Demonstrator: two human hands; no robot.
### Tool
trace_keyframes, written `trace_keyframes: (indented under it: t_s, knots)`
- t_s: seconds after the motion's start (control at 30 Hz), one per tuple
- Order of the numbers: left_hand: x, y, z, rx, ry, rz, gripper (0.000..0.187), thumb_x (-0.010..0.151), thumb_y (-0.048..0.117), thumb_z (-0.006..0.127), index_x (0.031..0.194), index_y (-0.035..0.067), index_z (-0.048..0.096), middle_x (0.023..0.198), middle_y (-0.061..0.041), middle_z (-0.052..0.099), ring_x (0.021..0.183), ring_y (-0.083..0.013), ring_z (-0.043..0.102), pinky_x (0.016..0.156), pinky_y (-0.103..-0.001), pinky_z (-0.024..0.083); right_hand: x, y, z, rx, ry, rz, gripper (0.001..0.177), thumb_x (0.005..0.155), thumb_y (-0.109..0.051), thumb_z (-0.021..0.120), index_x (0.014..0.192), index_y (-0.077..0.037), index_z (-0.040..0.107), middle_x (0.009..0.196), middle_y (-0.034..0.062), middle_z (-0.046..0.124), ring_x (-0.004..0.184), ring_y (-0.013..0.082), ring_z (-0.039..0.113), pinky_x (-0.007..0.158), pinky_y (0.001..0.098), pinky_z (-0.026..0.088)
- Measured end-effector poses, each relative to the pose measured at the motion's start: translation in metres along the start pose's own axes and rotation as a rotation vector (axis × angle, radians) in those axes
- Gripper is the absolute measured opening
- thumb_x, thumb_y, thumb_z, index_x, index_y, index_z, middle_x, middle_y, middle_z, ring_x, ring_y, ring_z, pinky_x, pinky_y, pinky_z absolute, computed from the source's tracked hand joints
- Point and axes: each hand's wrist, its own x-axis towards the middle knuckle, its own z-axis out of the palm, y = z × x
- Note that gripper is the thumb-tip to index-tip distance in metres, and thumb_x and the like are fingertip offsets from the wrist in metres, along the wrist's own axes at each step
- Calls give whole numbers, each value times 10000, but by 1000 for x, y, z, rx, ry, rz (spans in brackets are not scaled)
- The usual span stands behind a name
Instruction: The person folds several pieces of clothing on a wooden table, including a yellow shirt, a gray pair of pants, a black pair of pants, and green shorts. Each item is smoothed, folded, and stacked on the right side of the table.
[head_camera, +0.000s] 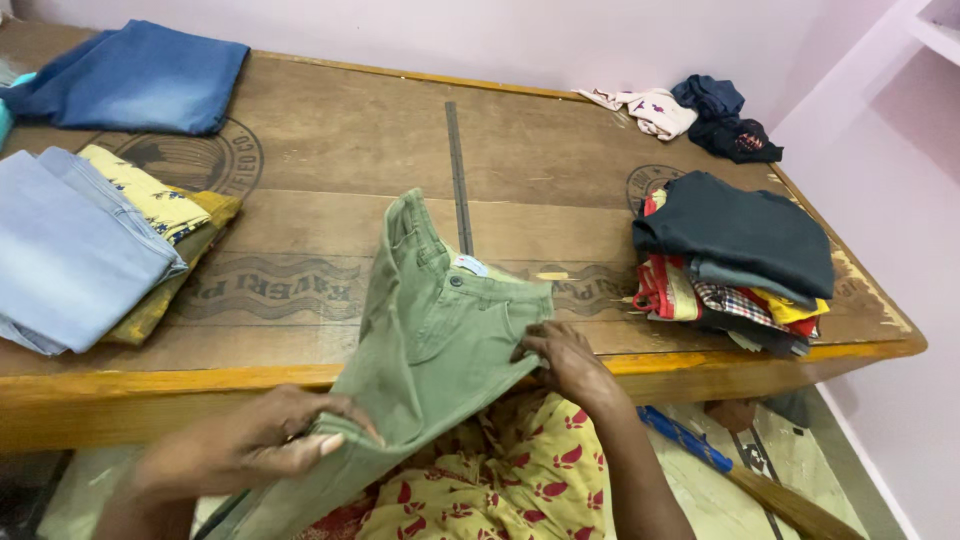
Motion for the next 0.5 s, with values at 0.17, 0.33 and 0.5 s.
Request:
trace_keyframes:
  t_s: [0.17,0.33,0.5]
  knots:
    - [-26,32,8,105,-252,-104,342,1017,313,582,1318,201,699,1399,-33,593,1295,-199,503,1099,-384,426,27,7,-6,-21,80,-180,257,883,-29,703,1088,-183,693,1104,38,748,1104,270,685,978,412,541]
    - [-18,53,21,158,-363,176,225,1017,214,602,1182,77,669,1710,-179,300,1553,-293,310,1213,-443,347,68,-54,-38,-96,191,-170,517,841,-61,733,1311,-201,566,1236,52,673,1133,285,649,980,477,475]
    - [-52,57,17,-117,-122,95,300,1009,272,586,1207,75,695,1418,-114,653,1374,-274,579,1138,-444,439,83,-96,-60,-279,219,-346,966,587,-64,814,1475,-237,475,1528,95,390,1377,355,429,1084,507,393]
